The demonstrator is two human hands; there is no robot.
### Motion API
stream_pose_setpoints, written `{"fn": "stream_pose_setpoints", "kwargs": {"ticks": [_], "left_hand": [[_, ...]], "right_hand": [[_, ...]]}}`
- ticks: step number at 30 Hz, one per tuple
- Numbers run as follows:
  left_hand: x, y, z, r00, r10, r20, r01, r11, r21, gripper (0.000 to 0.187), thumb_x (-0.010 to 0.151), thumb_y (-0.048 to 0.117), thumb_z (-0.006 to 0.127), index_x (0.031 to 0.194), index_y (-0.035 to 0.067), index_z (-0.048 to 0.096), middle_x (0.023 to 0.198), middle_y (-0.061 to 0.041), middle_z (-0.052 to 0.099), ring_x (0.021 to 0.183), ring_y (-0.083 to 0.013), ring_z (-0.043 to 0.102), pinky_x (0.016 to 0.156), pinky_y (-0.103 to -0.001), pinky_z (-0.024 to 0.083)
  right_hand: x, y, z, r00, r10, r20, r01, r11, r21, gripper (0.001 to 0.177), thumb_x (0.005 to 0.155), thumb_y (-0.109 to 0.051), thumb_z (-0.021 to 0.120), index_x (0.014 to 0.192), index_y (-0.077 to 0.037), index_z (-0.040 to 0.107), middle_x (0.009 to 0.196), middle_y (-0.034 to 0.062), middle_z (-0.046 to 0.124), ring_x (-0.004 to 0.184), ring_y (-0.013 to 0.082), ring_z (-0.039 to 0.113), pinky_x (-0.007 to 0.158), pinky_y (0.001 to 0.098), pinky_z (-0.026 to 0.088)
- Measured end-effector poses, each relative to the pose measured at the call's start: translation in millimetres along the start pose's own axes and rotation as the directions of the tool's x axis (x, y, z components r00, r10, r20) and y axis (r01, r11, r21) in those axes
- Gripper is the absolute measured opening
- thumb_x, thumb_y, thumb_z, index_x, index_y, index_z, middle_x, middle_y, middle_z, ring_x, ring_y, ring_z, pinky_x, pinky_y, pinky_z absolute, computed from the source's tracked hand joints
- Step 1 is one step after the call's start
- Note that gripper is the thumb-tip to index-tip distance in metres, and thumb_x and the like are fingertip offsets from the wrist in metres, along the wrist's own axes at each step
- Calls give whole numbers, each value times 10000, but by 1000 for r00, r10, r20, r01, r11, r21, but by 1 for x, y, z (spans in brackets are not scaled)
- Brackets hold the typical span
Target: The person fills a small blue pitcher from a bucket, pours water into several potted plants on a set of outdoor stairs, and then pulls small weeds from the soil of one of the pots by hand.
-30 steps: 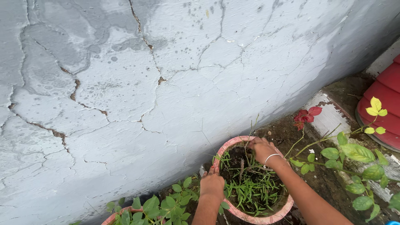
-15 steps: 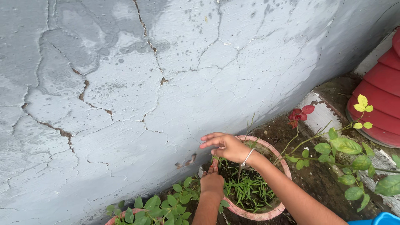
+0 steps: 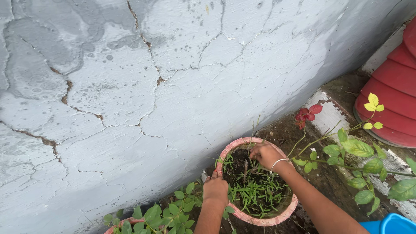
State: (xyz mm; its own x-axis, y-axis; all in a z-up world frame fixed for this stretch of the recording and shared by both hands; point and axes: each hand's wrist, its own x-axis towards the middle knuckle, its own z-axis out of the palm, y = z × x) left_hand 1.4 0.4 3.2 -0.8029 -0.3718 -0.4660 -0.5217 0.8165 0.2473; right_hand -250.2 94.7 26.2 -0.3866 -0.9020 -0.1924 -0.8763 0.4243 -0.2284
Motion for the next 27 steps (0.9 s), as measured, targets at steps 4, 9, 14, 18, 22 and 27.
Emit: {"fn": "stream_pose_setpoints", "kwargs": {"ticks": [4, 9, 14, 18, 22, 27], "left_hand": [[3, 1, -3, 1000, 10, -11, -10, 1000, -8, 552, 813, 186, 829, 1321, 51, 663, 1664, -112, 311, 1539, -234, 288, 1229, -418, 300], [9, -2, 0, 1000, 6, 22, -6, 1000, 12, 627, 798, 211, 859, 1355, 36, 631, 1649, -123, 322, 1538, -237, 272, 1226, -422, 287], [7, -2, -4, 999, 11, 31, -10, 1000, -13, 661, 795, 252, 867, 1370, 41, 618, 1664, -100, 298, 1545, -222, 262, 1224, -423, 285], [5, -2, -4, 999, 14, 29, -15, 1000, 14, 634, 799, 258, 869, 1348, 36, 644, 1665, -120, 301, 1549, -232, 263, 1233, -420, 277], [5, 1, -9, 998, 4, 62, -4, 1000, -1, 621, 793, 286, 880, 1332, 75, 657, 1671, -106, 279, 1550, -238, 254, 1235, -420, 281], [5, 1, -12, 996, 0, 87, -2, 1000, 20, 546, 803, 267, 883, 1283, 76, 706, 1679, -142, 264, 1553, -247, 261, 1234, -409, 287]], "right_hand": [[16, 21, 37, 987, 106, 119, -89, 987, -136, 341, 904, -66, 577, 1211, -132, 710, 1382, 91, 621, 1320, 288, 551, 1180, 404, 364], [19, -7, 23, 911, 266, 314, -171, 939, -299, 484, 923, -88, 522, 1323, -306, 686, 1575, -11, 423, 1480, 222, 371, 1223, 431, 331], [16, -29, 8, 864, 330, 379, -175, 905, -388, 447, 978, -141, 523, 1379, -302, 639, 1546, 16, 407, 1503, 238, 331, 1189, 504, 373], [14, -18, 17, 885, 325, 334, -224, 925, -307, 435, 944, -118, 556, 1329, -276, 683, 1533, -37, 433, 1498, 227, 338, 1225, 478, 327], [11, 4, 20, 955, 262, 139, -238, 957, -169, 423, 919, -145, 600, 1328, -209, 685, 1453, -5, 521, 1394, 264, 432, 1256, 433, 283], [-11, -17, -38, 942, 279, -184, -235, 944, 229, 464, 839, -102, 647, 1294, -163, 715, 1401, 54, 593, 1285, 298, 521, 1167, 392, 381]]}}
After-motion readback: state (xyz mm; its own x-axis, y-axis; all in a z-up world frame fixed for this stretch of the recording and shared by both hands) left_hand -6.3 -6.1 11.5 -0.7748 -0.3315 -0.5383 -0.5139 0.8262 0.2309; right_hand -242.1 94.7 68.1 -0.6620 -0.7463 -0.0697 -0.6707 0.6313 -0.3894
